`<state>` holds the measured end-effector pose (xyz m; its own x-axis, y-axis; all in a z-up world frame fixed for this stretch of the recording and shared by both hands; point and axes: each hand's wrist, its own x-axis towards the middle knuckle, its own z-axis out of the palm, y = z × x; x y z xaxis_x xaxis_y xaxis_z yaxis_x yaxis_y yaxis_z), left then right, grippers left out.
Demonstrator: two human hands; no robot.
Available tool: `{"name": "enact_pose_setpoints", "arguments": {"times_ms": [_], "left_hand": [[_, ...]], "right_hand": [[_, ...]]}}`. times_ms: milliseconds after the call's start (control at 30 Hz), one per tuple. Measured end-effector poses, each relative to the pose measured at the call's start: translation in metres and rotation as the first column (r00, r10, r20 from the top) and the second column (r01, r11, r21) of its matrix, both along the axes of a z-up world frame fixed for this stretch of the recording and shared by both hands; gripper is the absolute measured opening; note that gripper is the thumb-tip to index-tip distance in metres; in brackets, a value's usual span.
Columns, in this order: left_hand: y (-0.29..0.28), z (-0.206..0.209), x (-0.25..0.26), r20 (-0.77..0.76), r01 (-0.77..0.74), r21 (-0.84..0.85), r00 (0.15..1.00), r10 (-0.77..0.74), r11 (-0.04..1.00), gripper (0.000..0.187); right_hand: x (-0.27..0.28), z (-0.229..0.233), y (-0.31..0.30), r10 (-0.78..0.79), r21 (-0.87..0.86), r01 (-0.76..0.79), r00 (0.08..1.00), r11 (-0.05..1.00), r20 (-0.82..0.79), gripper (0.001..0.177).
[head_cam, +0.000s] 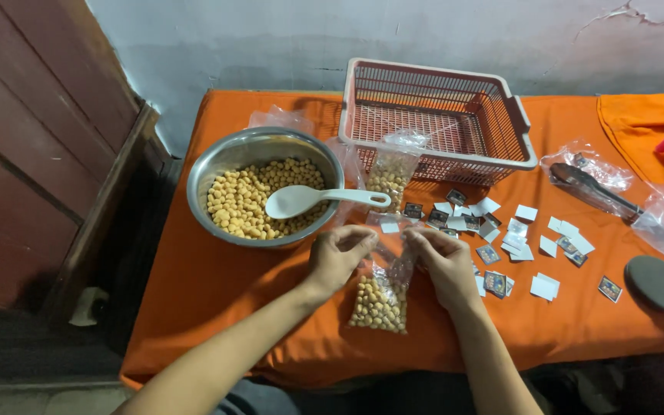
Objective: Filling small plastic bags with peanuts using a spoon and adding small packets
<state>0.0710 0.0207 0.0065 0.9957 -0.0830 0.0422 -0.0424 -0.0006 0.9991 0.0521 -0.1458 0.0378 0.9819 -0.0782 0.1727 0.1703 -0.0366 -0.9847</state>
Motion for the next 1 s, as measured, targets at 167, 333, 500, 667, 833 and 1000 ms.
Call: {"name": "enact_pose_setpoints", "arguments": {"times_ms": [167, 333, 500, 667, 833, 1000], "left_hand": [[-0.004, 0.0, -0.01, -0.038, -0.115, -0.125, 0.993, 0.111, 0.985, 0.015], [0.001, 0.021, -0.024, 0.041, -0.044, -0.229, 0.998, 0.055, 0.972, 0.021], [0.007, -0.006, -0.015, 0.146, -0.016, -0.157, 0.989, 0.039, 0.987, 0.022], [0.006, -0.009, -0.018, 0.17, 0.046, -0.175, 0.985, -0.015, 0.983, 0.01], [0.006, -0.009, -0.018, 0.189, 0.045, -0.135, 0.982, -0.019, 0.99, 0.011], [0.007, -0.007, -0.018, 0.17, 0.043, -0.137, 0.985, -0.019, 0.99, 0.016]], "right_hand": [[0.005, -0.013, -0.008, 0.078, -0.108, -0.08, 0.997, 0.991, -0.019, 0.022], [-0.001, -0.018, -0.01, 0.082, -0.119, -0.067, 0.988, 0.991, 0.129, 0.024], [-0.002, -0.024, -0.019, 0.22, -0.147, -0.185, 0.938, 0.972, 0.269, 0.024], [-0.007, -0.016, -0.018, 0.293, -0.258, -0.219, 0.909, 0.941, 0.296, 0.026], [-0.006, -0.025, -0.016, 0.217, -0.116, -0.195, 0.953, 0.974, 0.214, 0.027], [-0.006, -0.027, -0.016, 0.294, -0.24, -0.249, 0.94, 0.938, 0.173, 0.044]]}}
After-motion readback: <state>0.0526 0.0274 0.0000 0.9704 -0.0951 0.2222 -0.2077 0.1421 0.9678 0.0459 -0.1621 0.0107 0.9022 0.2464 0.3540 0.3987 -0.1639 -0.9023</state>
